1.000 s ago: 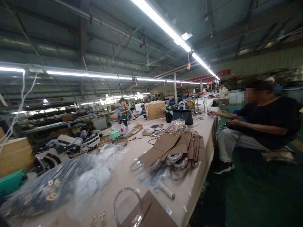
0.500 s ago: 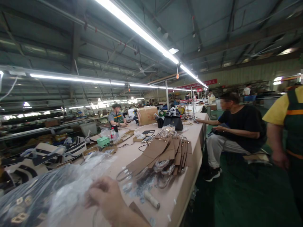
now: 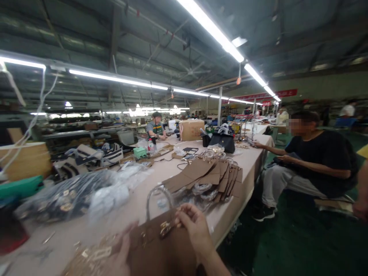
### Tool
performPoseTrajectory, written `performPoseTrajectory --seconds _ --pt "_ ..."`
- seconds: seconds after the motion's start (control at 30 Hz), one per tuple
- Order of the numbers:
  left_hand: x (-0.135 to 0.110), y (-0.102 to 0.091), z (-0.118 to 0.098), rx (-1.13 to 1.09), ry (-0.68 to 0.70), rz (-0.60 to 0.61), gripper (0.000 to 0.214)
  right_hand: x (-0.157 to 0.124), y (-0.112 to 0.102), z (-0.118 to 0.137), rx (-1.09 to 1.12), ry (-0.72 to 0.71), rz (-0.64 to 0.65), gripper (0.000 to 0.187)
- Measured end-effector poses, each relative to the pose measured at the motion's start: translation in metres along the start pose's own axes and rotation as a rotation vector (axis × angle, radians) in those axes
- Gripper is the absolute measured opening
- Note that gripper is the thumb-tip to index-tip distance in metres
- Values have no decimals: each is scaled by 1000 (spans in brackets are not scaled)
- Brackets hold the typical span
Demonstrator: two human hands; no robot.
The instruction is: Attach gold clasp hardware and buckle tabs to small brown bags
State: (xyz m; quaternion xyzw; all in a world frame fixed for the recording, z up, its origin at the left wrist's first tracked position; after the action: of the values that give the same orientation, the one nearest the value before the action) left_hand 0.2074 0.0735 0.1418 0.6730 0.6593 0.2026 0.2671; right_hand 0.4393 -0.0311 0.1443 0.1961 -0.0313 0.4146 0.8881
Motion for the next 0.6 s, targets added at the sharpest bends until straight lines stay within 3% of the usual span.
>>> performPoseTrajectory --seconds 0.07,0.13,0.27,0.4,0.6 --pt "3 -1 10 12 -41 17 48 -3 -17 0 -43 -19 -21 38" --pt "2 11 22 -80 -121 145 58 -4 -30 -5 -86 -21 -34 36" --pt "-4 24 25 -164 -124 192 54 -9 -55 -14 -125 -2 -132 37" --pt "-8 31 22 -177 -115 193 50 -16 -58 -17 -77 38 -128 35" --pt "-10 34 21 -61 -97 185 55 -19 -51 -18 -156 108 -20 40"
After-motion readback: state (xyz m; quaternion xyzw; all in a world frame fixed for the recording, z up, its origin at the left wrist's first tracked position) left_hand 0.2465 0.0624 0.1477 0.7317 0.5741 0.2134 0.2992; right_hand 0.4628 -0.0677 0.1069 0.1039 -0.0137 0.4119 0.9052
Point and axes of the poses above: each hand's wrist, its own x-axis towards the middle knuckle, its own y-axis out of the palm, z = x × y, the point moved 10 cm from there along x, towards the middle knuckle, and after that the axes turned 12 degrees about -x, right-handed, at the moved point
